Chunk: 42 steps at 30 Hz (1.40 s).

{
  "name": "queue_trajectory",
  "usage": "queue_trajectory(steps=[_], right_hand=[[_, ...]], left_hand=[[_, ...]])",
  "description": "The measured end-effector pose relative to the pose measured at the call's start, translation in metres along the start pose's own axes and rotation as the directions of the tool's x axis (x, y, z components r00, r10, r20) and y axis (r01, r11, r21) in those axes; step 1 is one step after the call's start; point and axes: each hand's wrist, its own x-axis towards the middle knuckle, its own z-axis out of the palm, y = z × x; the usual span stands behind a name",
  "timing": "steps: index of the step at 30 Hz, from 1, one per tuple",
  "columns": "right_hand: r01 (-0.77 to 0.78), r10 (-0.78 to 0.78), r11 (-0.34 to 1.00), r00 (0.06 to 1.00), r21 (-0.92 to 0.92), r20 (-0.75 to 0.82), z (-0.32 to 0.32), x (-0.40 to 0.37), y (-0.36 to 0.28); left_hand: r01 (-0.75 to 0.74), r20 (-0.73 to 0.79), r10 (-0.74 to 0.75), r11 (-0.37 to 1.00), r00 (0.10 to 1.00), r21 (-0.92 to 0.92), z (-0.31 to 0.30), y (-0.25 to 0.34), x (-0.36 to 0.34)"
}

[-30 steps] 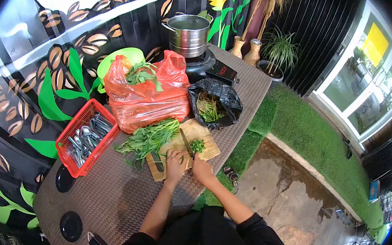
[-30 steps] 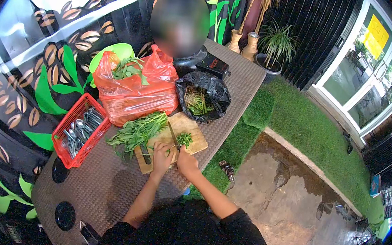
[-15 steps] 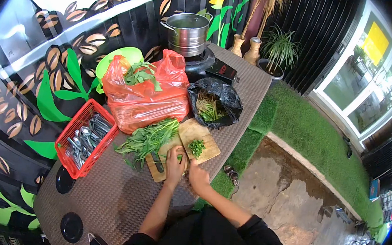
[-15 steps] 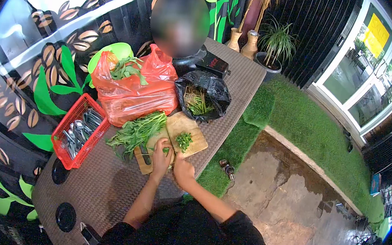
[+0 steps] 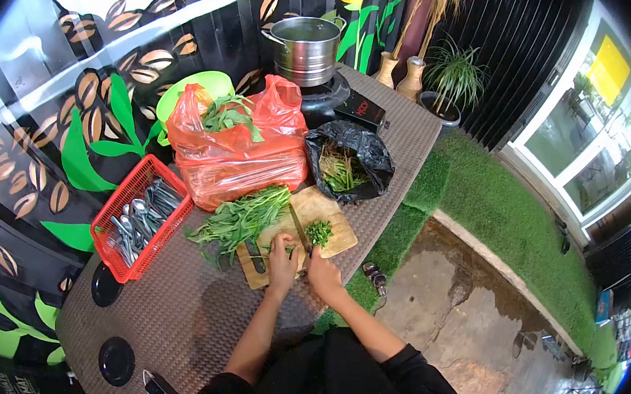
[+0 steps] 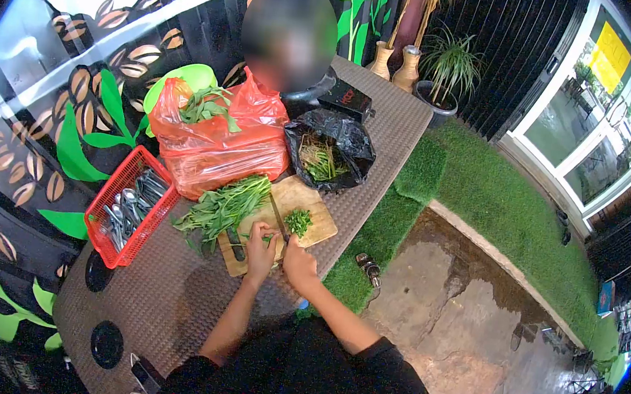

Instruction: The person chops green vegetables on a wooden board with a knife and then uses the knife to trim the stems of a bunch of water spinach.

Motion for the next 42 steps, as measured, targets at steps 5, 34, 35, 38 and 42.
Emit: queue_trajectory(steps=[5,34,35,38,42], right_hand=[[-0.019,0.019,0.999,0.999,0.028,-0.026,0.017,-0.013,0.000],[0.061,-0.061,0.998,0.998,0.032,0.004,-0.019,0.007,0.016],[0.062,-0.062,0.998,0.998,0.033,0.002,-0.019,0.000,0.013],[-0.002,0.002,1.000,1.000,-0.019,0.006,-0.012,-0.013,0.007],[-0.005,0.001,0.997,0.998,0.082,0.059,-0.015,0.004,0.012]], left_hand=[[-0.023,-0.036,0.023,1.000,0.999,0.005,0.000,0.003,0.001],[-0.187,0.010,0.198,0.908,0.980,0.375,-0.001,0.008,0.001],[-0.189,0.009,0.200,0.907,0.980,0.376,-0.002,0.011,0.002],[-0.204,-0.012,0.225,0.902,0.974,0.380,-0.002,0.012,0.003],[-0.182,0.026,0.185,0.924,0.982,0.336,0.001,0.003,0.001]])
